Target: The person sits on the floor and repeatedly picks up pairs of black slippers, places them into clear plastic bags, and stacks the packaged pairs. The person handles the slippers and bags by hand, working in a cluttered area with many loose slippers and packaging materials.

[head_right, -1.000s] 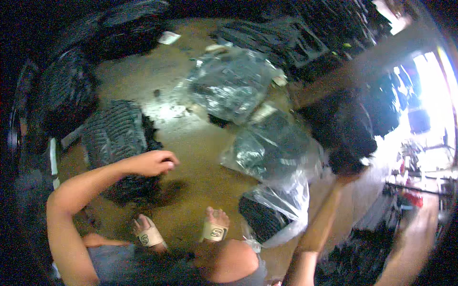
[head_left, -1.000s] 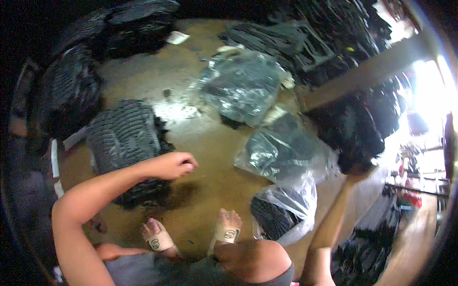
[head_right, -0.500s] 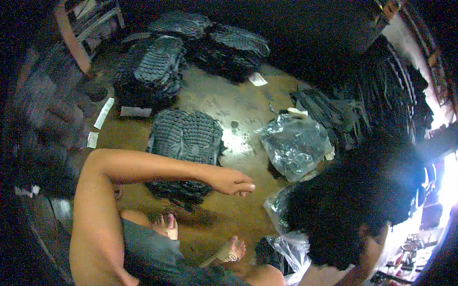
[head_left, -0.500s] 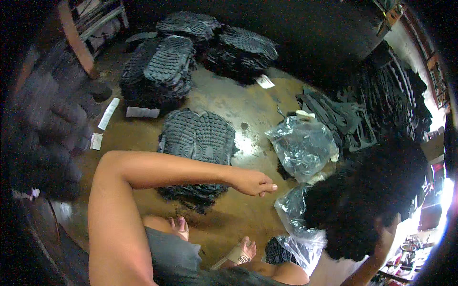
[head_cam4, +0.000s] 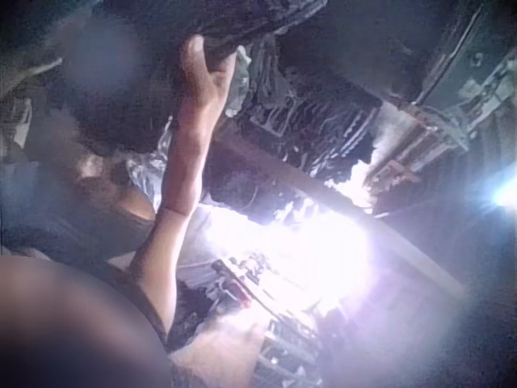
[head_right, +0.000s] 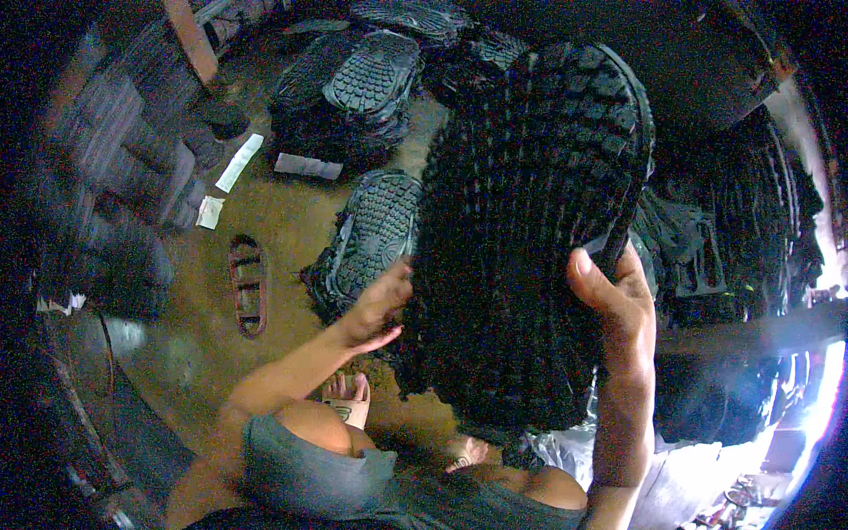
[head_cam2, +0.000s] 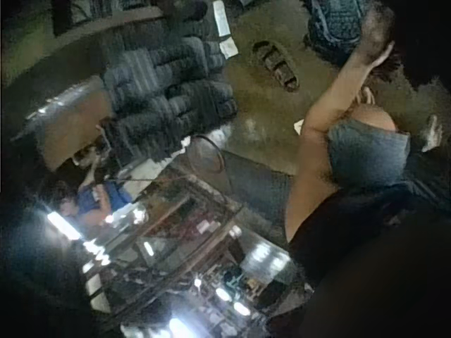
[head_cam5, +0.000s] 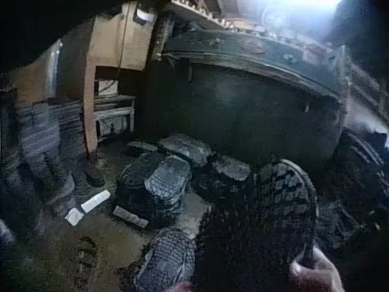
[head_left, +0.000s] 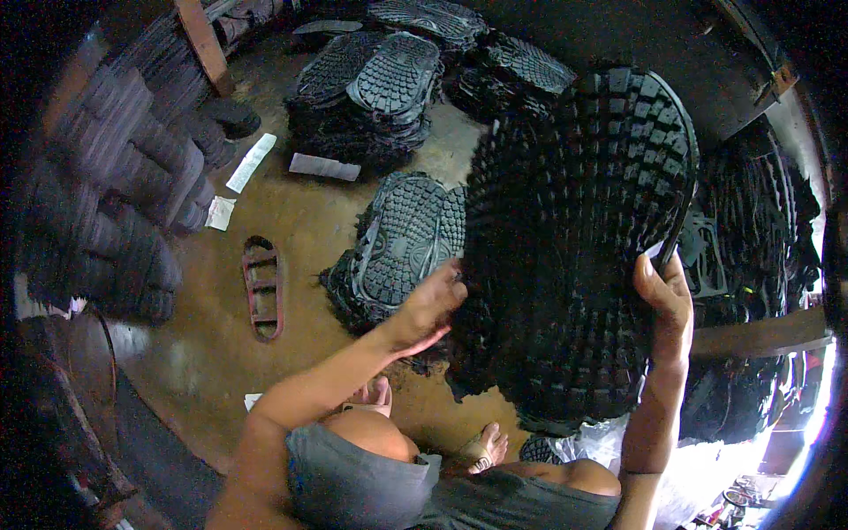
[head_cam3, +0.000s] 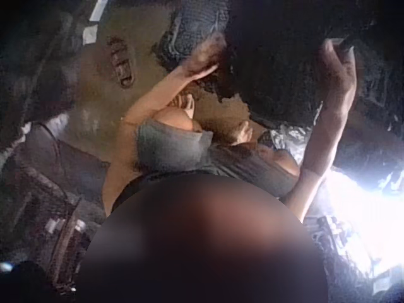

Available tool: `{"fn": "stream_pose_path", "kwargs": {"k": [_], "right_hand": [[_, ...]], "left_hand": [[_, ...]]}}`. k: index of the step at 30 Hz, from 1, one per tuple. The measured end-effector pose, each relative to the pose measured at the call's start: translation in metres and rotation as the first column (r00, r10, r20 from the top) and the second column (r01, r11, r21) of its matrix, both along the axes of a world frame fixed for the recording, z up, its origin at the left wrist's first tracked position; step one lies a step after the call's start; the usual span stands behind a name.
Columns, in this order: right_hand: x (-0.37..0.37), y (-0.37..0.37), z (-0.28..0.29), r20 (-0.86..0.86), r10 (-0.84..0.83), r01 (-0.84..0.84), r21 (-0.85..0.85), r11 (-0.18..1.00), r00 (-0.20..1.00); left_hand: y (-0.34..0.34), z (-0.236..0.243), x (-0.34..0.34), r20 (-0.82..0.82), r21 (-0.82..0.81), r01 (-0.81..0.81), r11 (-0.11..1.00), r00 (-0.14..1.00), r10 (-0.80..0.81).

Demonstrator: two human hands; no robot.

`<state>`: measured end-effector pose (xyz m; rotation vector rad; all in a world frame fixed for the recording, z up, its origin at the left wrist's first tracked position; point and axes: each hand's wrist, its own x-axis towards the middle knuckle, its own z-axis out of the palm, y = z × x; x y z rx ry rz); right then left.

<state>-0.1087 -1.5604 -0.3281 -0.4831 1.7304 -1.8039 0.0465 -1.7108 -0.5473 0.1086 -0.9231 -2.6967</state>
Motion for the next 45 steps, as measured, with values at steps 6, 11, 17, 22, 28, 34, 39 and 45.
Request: {"fn": "stream_pose_path", "kwargs": {"k": [6,11,17,22,28,34,39,45], "right_hand": [[-0.032,-0.010,-0.068,-0.225,0.023,-0.009,0.063,0.998,0.974],[-0.041,-0.044,-0.230,-0.066,0.031,-0.007,0.336,0.942,0.997],[-0.023,-0.038,-0.353,-0.315,0.093,0.075,0.482,0.873,0.944],[-0.049,0.014,-0.335,-0.222,0.077,0.038,0.472,0.881,0.972],[-0.118,0.286,-0.338,-0.943,-0.261,0.931,0.108,0.348,0.207],[-0.117,0.511,-0.403,-0.424,-0.647,0.694,0.681,0.234,0.634],[-0.135,0.527,-0.419,-0.192,-0.427,0.299,0.933,0.200,0.884],[-0.135,0.544,-0.421,-0.416,-0.205,0.405,0.909,-0.095,0.886]], "left_hand": [[-0.077,0.044,0.019,-0.039,-0.457,-0.443,0.771,0.876,0.480],[-0.111,-0.050,0.022,0.219,-0.821,-0.239,0.519,0.708,0.672],[-0.126,-0.127,0.027,0.355,-0.929,0.130,0.345,0.576,0.737],[-0.124,-0.102,0.026,0.392,-0.874,0.472,0.116,0.543,0.743],[-0.116,-0.077,0.052,0.126,-0.817,0.504,-0.280,0.630,0.766],[-0.086,-0.041,0.046,0.408,-0.857,0.515,-0.012,0.693,0.595],[-0.047,0.014,0.000,0.422,-0.863,0.495,-0.103,0.818,0.390],[-0.007,0.065,-0.049,0.554,-0.789,0.542,-0.289,0.831,0.048]]}}
